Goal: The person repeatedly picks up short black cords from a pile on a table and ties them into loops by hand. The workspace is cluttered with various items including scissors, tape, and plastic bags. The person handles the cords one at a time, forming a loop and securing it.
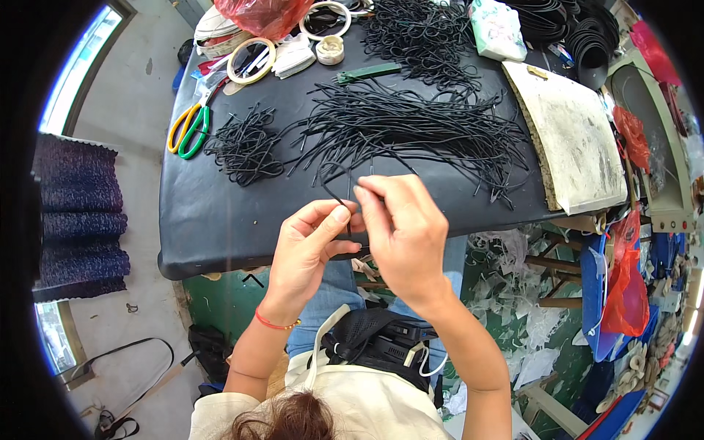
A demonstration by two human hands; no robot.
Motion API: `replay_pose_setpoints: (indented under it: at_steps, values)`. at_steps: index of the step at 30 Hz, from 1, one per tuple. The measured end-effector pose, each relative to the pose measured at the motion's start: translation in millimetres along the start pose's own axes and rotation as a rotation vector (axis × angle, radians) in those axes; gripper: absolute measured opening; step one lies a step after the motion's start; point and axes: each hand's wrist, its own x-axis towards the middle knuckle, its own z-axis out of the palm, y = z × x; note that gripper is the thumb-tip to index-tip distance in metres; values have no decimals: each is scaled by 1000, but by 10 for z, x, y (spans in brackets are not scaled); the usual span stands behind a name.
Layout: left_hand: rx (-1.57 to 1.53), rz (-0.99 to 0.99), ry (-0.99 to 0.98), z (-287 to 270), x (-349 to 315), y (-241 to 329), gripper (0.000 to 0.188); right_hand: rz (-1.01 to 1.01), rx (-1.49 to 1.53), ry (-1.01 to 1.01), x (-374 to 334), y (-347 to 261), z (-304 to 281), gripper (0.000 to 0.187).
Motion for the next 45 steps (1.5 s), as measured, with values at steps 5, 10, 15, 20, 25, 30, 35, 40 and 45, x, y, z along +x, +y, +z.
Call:
replay_pose_setpoints:
  at_steps: [5,10,15,20,25,30,35,40,45]
  values:
    - [-102,30,-1,-51,42,-58,20,-132,-45,-142,-71,99,1,21]
    - [-117,-5,10,-24,21,-8,21,-162,19,-115,-95,139,59,23]
    - [-183,74,-5,-70,20,-62,16,-23,133,-102,-170,111,97,25]
    - [-401,1,-33,-155,61,16,10,-250,-194,-117,-195,249,-162,20]
    - [-233,-165,-81,-124,7,61,12,-464,-330,-75,-113,187,-134,19]
    - [-166,-178,-94,-136,-47,45,13,-531,-328,-90,-113,197,-111,22]
    - [-66,-136,-164,-192,-50,6,12,-503,-312,-95,-140,214,-94,23]
    - [195,-21,-100,-172,-51,33,14,-443,-400,-61,-190,188,-171,25]
    - [792,136,-81,-137,-67,117,12,-631,-582,-410,-173,-241,-341,20]
